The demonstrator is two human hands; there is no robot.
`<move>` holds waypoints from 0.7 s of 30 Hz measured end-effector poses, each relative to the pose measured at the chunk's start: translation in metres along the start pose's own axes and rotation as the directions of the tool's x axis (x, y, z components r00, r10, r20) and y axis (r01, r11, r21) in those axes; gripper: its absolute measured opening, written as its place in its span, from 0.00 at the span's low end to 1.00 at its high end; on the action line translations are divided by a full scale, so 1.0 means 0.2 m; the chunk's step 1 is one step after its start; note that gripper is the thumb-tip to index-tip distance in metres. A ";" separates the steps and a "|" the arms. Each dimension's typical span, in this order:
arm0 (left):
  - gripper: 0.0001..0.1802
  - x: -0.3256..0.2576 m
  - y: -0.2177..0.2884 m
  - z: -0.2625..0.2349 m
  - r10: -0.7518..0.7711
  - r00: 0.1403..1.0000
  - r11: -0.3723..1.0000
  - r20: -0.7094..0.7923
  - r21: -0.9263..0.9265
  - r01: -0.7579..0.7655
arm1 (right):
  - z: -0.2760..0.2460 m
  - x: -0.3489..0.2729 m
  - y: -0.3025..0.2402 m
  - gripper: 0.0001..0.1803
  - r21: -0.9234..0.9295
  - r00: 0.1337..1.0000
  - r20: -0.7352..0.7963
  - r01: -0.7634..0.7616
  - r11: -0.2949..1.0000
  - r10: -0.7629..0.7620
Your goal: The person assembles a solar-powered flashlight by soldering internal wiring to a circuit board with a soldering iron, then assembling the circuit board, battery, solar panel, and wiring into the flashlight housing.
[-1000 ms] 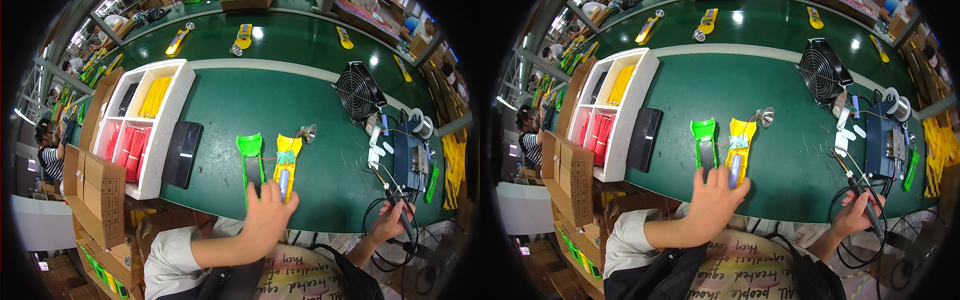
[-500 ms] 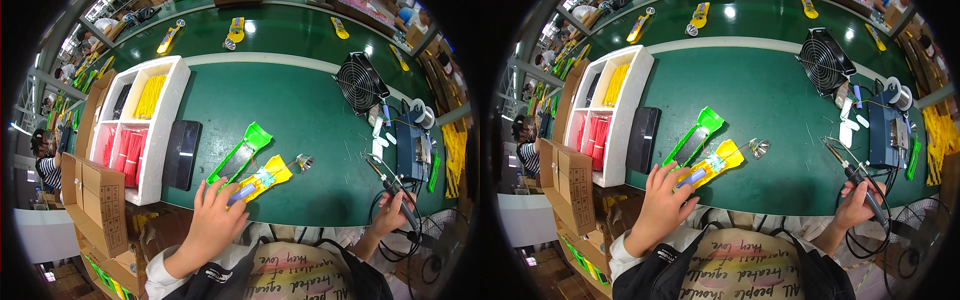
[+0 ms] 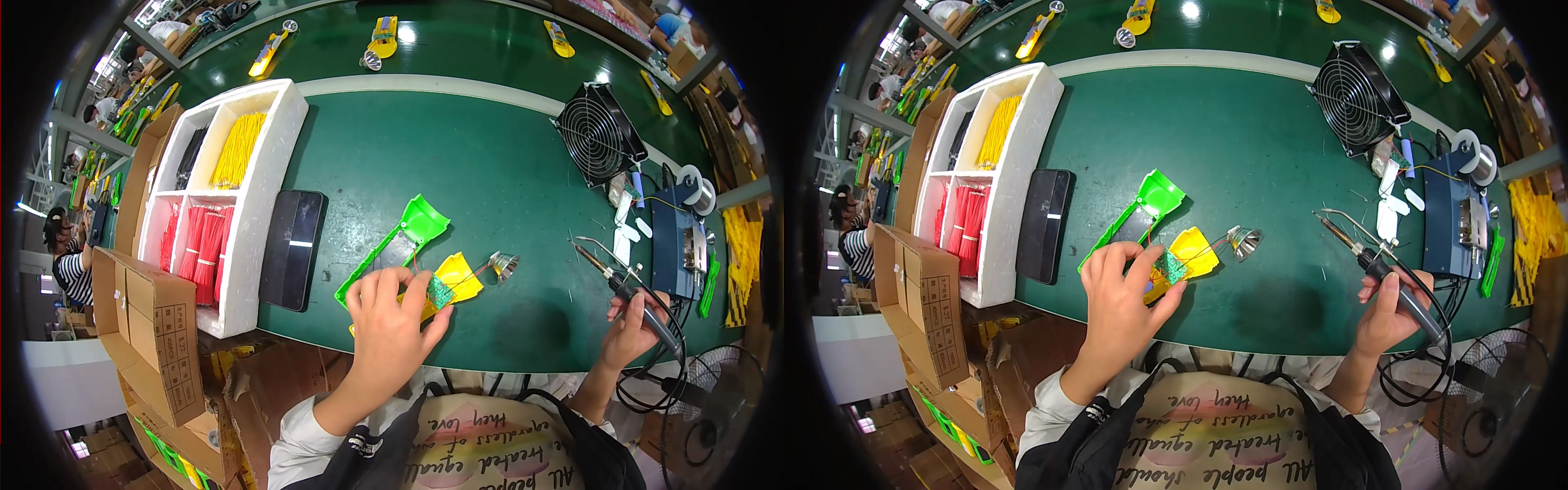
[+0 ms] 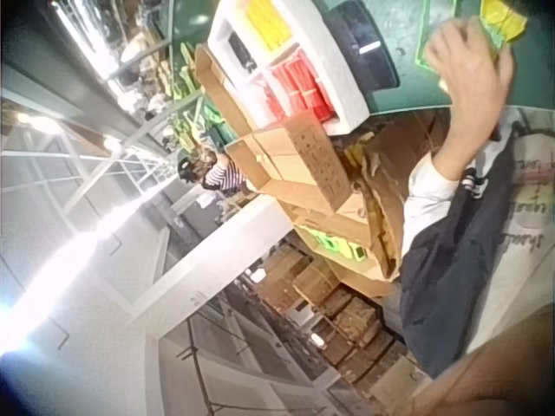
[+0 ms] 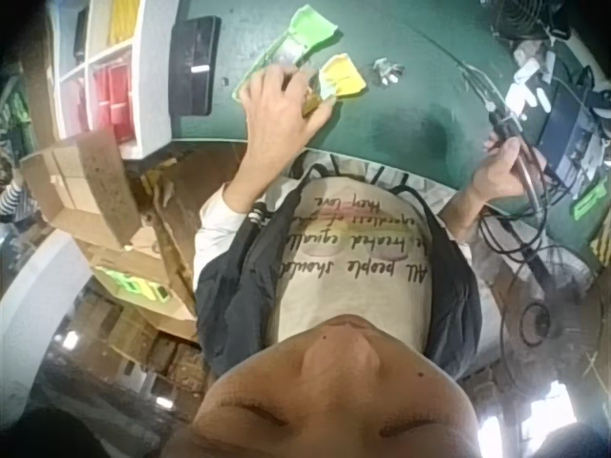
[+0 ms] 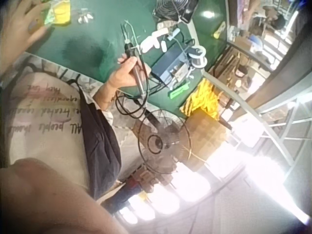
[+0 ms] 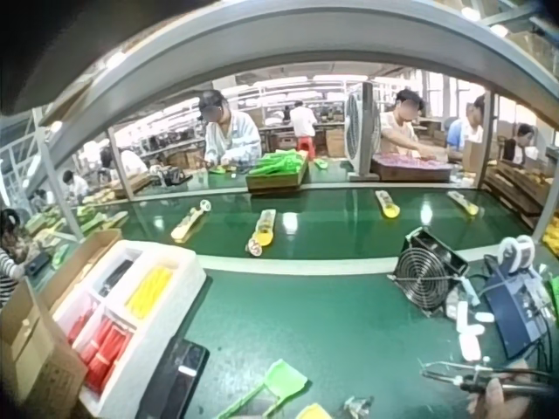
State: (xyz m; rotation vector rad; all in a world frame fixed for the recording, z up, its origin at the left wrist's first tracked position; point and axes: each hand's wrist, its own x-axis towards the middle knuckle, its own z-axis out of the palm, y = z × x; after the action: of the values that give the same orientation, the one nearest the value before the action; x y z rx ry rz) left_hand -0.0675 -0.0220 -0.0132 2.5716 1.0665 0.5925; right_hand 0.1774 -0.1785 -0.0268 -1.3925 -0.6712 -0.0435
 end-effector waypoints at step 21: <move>0.36 -0.18 -0.19 -0.02 -0.182 0.948 0.972 -0.260 -0.191 0.135 | 0.74 0.31 0.08 0.20 0.442 0.677 0.446 -0.735 0.514 0.585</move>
State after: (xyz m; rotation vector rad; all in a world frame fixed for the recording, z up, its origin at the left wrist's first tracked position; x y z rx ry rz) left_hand -0.1149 -0.0217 -0.0339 2.2744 1.2370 0.9765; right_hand 0.1746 -0.0184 -0.0088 -0.9461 -0.2443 0.9227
